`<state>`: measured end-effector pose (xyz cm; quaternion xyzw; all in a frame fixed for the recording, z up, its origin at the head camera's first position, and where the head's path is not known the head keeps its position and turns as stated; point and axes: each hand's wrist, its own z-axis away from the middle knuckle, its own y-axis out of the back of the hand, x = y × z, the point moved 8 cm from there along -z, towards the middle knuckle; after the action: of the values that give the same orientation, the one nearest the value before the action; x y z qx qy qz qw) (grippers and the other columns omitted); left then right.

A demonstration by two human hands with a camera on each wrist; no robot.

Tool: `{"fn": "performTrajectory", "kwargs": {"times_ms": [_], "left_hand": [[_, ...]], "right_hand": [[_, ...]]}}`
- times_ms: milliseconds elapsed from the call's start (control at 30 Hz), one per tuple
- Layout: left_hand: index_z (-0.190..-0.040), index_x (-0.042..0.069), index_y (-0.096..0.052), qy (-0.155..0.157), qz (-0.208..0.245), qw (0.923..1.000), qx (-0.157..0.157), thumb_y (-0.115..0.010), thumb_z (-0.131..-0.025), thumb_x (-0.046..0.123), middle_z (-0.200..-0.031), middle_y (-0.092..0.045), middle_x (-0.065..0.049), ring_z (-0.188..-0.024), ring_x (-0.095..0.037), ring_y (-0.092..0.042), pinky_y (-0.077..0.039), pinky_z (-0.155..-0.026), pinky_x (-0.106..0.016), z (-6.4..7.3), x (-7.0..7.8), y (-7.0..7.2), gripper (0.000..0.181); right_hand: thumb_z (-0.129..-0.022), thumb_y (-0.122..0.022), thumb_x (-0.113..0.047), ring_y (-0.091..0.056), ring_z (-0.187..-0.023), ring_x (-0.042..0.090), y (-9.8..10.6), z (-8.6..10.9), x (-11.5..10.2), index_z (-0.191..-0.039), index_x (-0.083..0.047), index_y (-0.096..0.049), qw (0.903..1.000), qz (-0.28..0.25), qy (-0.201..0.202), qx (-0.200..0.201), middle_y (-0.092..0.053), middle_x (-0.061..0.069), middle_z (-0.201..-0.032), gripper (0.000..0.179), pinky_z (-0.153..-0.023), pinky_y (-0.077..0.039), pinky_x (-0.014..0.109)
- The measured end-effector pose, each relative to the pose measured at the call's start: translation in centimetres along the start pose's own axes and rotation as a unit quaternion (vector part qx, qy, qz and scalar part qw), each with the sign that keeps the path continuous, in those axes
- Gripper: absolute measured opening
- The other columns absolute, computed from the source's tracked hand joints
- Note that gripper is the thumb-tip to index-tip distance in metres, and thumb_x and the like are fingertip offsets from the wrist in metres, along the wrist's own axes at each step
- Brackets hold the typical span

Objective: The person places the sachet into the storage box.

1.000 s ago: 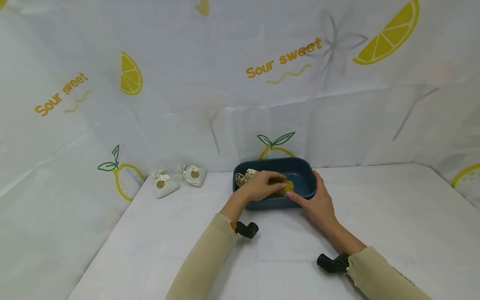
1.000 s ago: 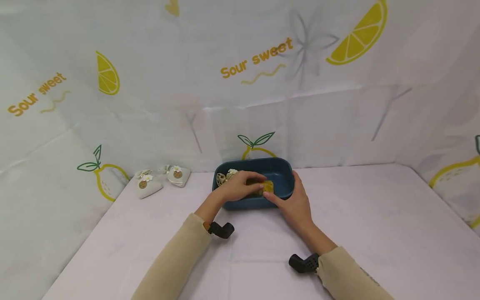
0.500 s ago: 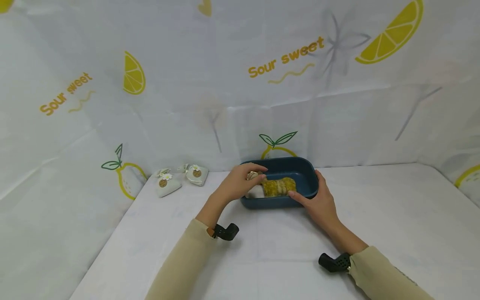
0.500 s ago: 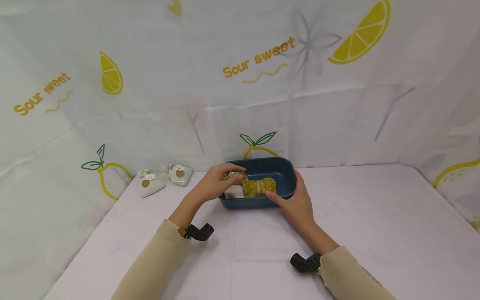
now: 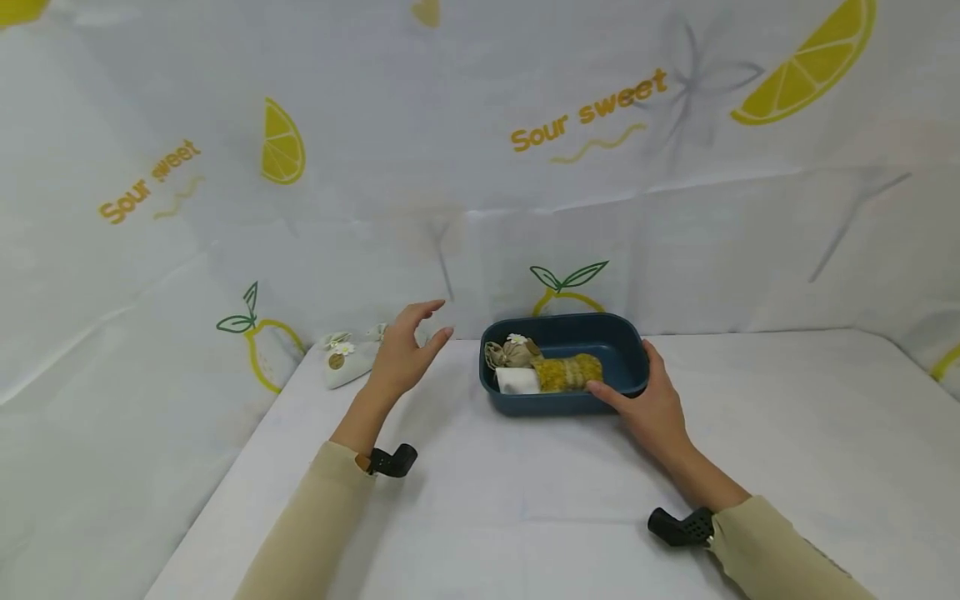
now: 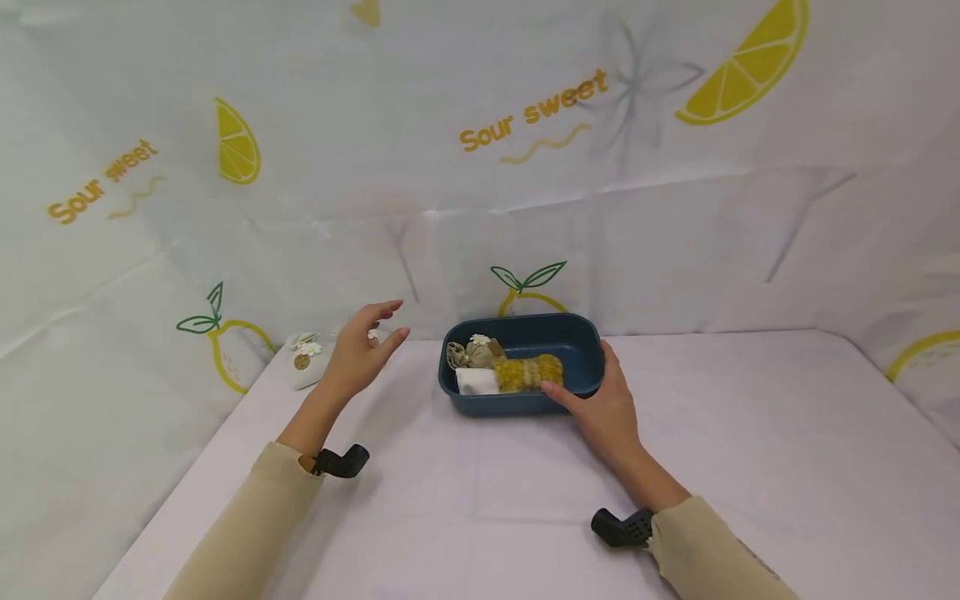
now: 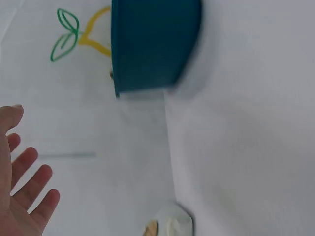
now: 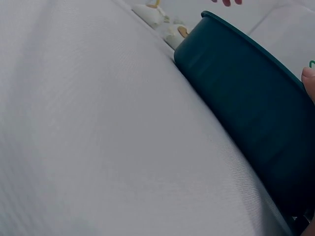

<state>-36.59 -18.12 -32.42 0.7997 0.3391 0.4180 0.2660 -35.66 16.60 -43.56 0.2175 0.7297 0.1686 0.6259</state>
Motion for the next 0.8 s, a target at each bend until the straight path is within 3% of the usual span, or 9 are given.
{"fn": "performTrajectory", "kwargs": {"times_ms": [200,367,667,800], "left_hand": [[-0.147,0.011,-0.052,0.040,-0.018,0.9990,0.005,-0.073,-0.095,0.028,-0.150,-0.053,-0.010,-0.143,-0.030,-0.047,-0.044,-0.114,-0.051,0.4,-2.7,1.4,0.059],[-0.148,0.010,-0.050,0.061,-0.020,0.9978,0.016,-0.079,-0.090,0.027,-0.151,-0.052,-0.011,-0.144,-0.030,-0.045,-0.040,-0.118,-0.049,0.6,-4.8,1.7,0.067],[-0.149,0.012,-0.049,0.116,0.000,0.9932,0.016,-0.084,-0.085,0.024,-0.156,-0.044,-0.013,-0.147,-0.034,-0.040,-0.035,-0.120,-0.051,0.4,-8.3,0.4,0.074],[-0.153,0.013,-0.044,0.142,-0.016,0.9897,-0.011,-0.085,-0.083,0.030,-0.162,-0.034,-0.013,-0.150,-0.037,-0.033,-0.033,-0.121,-0.054,0.3,-10.1,-1.0,0.083]], "right_hand": [[-0.087,-0.074,-0.053,-0.026,-0.150,0.050,0.1,0.0,0.1,-0.164,-0.013,-0.003,1.0000,0.006,-0.001,-0.002,-0.018,0.024,-0.168,0.112,-0.115,-0.028,0.070],[-0.087,-0.074,-0.053,-0.026,-0.150,0.051,0.1,-0.2,0.2,-0.164,-0.013,-0.002,1.0000,0.009,0.003,0.000,-0.017,0.025,-0.168,0.112,-0.115,-0.028,0.071],[-0.087,-0.074,-0.053,-0.025,-0.150,0.050,0.0,-0.2,0.4,-0.164,-0.013,-0.004,1.0000,0.008,0.002,0.001,-0.018,0.024,-0.168,0.112,-0.115,-0.028,0.070],[-0.087,-0.074,-0.053,-0.025,-0.151,0.050,-0.1,-0.2,0.3,-0.164,-0.012,-0.004,1.0000,0.005,0.003,-0.001,-0.017,0.023,-0.168,0.112,-0.115,-0.027,0.070]]}}
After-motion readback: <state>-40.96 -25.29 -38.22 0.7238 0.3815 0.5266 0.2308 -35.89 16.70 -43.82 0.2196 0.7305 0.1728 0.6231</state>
